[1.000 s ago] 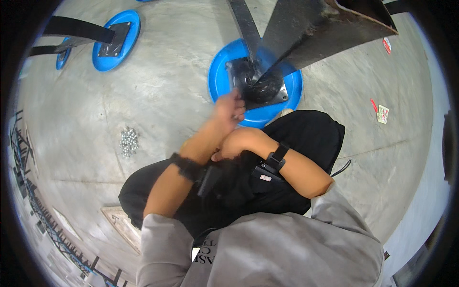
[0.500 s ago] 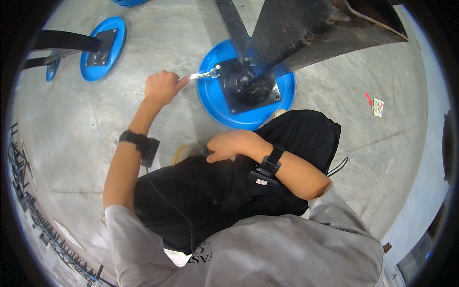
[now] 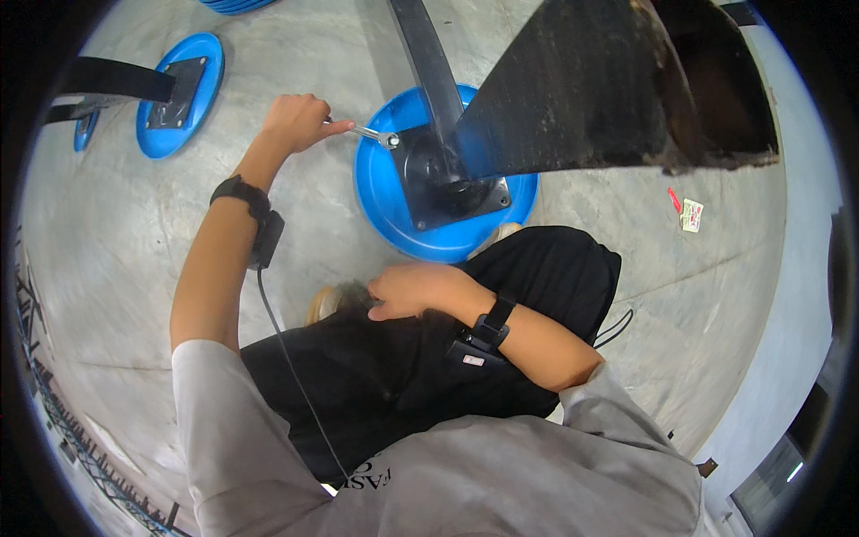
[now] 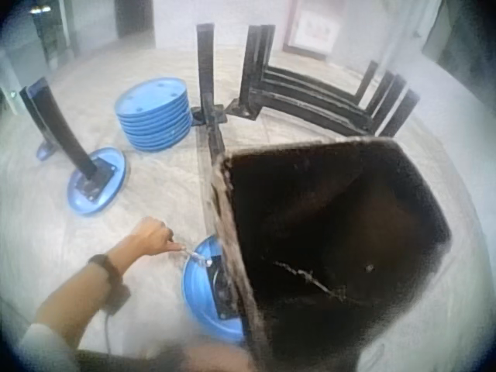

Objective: The person aligns a metal leg onto a blue stool base and uses a wrench to tighten a bolt, securing the components together.

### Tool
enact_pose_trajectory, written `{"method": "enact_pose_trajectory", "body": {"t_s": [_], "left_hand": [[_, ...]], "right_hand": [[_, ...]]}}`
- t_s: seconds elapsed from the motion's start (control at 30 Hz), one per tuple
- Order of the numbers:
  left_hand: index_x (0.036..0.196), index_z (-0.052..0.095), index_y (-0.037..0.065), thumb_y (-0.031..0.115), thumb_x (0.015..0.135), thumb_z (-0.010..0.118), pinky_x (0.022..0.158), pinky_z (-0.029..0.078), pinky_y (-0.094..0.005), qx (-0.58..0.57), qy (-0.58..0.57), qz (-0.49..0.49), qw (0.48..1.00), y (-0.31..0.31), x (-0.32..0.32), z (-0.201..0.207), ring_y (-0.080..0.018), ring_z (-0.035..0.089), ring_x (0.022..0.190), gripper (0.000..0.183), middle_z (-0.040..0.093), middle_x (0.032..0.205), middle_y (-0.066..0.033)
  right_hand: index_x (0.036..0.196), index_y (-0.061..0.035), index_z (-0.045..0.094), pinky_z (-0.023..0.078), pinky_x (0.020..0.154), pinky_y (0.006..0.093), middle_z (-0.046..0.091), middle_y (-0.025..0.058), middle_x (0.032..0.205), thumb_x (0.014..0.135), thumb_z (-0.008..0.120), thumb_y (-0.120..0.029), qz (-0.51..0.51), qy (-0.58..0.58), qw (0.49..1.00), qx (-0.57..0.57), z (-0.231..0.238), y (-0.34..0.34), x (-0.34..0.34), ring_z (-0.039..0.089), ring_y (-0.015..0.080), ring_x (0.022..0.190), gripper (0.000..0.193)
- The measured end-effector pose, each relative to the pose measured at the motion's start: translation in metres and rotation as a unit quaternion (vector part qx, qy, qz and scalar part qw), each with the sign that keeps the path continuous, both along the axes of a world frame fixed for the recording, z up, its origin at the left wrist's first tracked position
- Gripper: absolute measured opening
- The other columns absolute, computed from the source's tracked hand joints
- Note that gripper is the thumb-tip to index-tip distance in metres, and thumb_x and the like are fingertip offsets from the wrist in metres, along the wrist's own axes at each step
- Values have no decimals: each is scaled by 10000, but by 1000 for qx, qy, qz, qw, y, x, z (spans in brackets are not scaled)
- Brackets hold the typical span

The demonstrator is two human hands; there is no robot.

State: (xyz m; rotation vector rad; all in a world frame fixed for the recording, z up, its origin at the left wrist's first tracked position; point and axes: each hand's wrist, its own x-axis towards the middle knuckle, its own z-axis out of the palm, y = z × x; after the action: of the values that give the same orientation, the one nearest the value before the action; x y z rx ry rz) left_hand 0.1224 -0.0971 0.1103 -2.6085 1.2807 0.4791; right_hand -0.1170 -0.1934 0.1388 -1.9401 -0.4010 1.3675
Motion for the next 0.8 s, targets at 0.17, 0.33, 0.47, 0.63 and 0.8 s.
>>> {"method": "enact_pose_trajectory", "body": {"t_s": [0.17,0.33,0.47,0.63,0.8], "left_hand": [[674,641,43,687,725,486,711,426,-373,-38,-19,-25,999,-16,16,2,-269,593,693,664,610,650,-96],[669,628,26,746,593,557,734,420,-372,-78,-60,-82,992,-32,32,-4,-278,589,695,728,612,696,-124],[672,619,5,735,575,584,751,424,-367,-178,-16,-35,983,-31,50,-33,-292,593,684,737,616,717,-136],[660,618,15,689,618,596,776,411,-365,-128,-27,-25,991,-34,36,-22,-274,570,691,676,602,685,-124],[648,617,34,604,658,621,807,384,-349,-247,-78,-150,954,-26,60,-48,-238,532,802,570,594,663,-99]], "right_hand": [[970,-15,577,455,608,403,612,138,675,830,514,-383,-15,-23,1000,15,3,1,1,605,282,627,398],[986,-24,575,454,683,423,623,164,779,835,513,-394,-21,-13,1000,13,-8,2,-5,605,321,760,403],[991,-23,573,441,746,444,619,183,892,835,511,-399,7,-9,1000,3,-8,3,-1,578,361,873,411],[993,-26,575,443,746,442,621,183,883,835,508,-400,0,-20,1000,3,-7,-3,-4,581,363,862,411],[982,-24,571,440,735,445,616,192,862,836,503,-393,-21,-88,996,22,1,3,-1,580,366,847,403]]}}
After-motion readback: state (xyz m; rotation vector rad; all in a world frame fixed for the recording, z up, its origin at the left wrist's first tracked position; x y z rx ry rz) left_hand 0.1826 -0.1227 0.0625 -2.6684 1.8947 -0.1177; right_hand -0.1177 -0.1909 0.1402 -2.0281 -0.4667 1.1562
